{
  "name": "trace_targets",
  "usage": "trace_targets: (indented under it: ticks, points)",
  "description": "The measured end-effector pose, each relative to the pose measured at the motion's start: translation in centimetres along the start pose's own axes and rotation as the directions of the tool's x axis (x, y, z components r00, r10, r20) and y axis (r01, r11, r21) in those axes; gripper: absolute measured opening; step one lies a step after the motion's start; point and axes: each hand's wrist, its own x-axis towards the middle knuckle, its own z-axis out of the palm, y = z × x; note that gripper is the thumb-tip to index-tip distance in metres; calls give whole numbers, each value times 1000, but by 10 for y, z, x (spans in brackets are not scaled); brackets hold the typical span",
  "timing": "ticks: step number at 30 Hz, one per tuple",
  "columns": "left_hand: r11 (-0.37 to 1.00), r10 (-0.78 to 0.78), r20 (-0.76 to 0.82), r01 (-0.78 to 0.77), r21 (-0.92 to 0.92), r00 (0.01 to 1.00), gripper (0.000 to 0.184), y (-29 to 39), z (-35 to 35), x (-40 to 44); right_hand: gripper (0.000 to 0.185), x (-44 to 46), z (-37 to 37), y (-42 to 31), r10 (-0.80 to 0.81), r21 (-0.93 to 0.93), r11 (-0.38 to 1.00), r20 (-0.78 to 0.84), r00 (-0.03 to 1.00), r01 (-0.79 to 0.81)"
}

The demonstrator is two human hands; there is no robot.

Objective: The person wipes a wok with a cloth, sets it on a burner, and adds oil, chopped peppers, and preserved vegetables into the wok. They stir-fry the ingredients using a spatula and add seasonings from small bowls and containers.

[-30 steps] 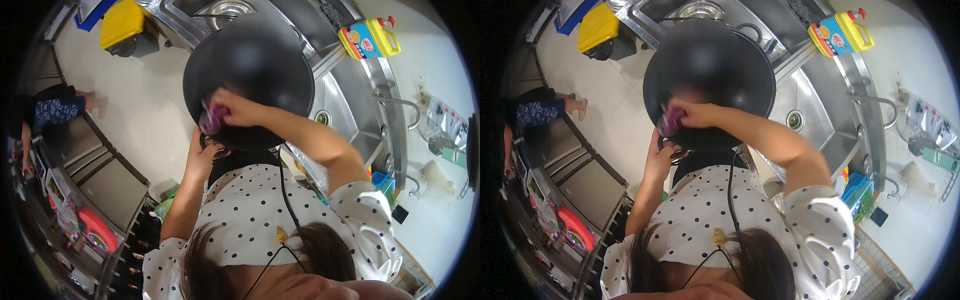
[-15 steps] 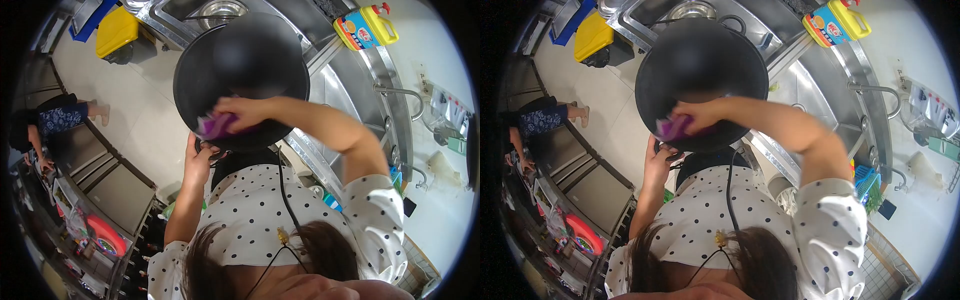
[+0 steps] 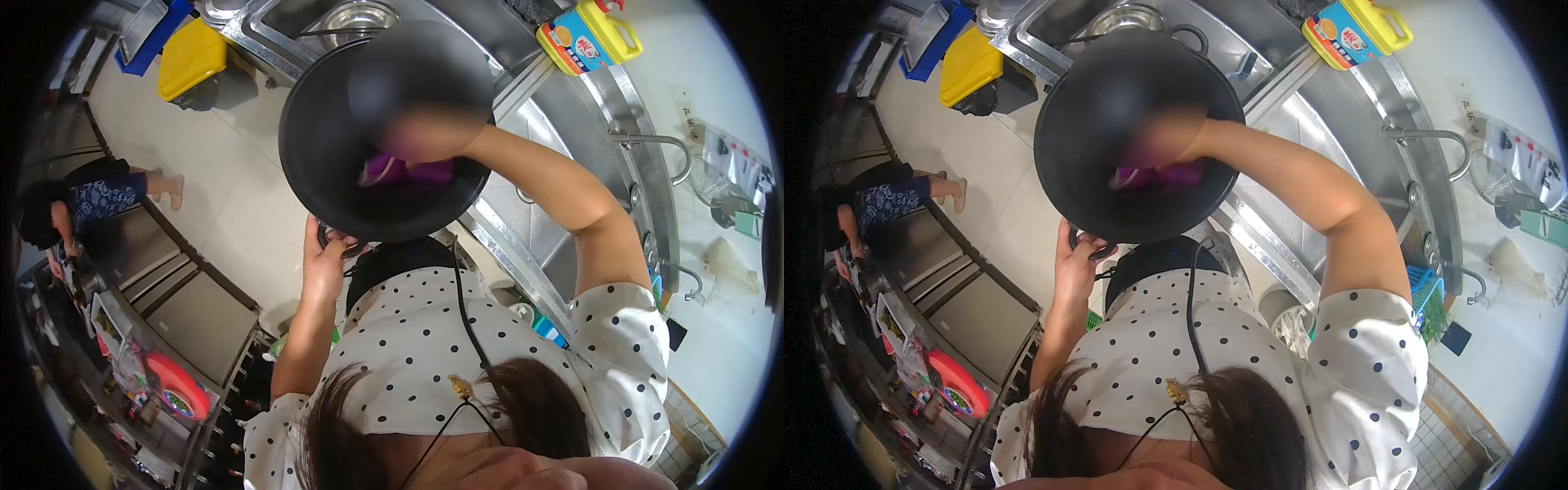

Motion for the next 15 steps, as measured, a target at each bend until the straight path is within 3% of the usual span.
trace_targets:
  ticks: [2,3,4,6,8,10,12,14,15]
  points:
    - [997,53,21,-54,54,998,62,-5,4,1,45,2,-14,2,229,341,929,-237,944,-140]
    - [993,81,34,-83,80,996,62,-6,8,3,43,12,2,27,214,-92,940,-593,776,-329]
    - [987,111,52,-116,107,992,63,-6,12,4,42,24,18,23,236,-77,918,-683,691,-389]
    - [989,105,27,-107,103,994,63,-1,22,5,39,35,57,11,144,-36,972,-685,714,-232]
    - [992,104,28,-105,74,994,63,5,32,6,34,35,70,-16,158,144,985,-520,840,-96]
    - [995,93,45,-94,23,995,63,10,37,2,33,15,45,-33,129,421,902,-52,990,-95]
    - [995,96,72,-96,2,993,62,2,31,7,30,-17,4,-49,157,289,929,253,955,-230]
    - [994,106,84,-105,-18,991,61,1,32,7,38,-55,-35,-47,234,127,951,304,924,-283]
    - [995,98,91,-98,-8,991,61,4,32,8,39,-73,-59,-49,310,204,907,271,911,-369]
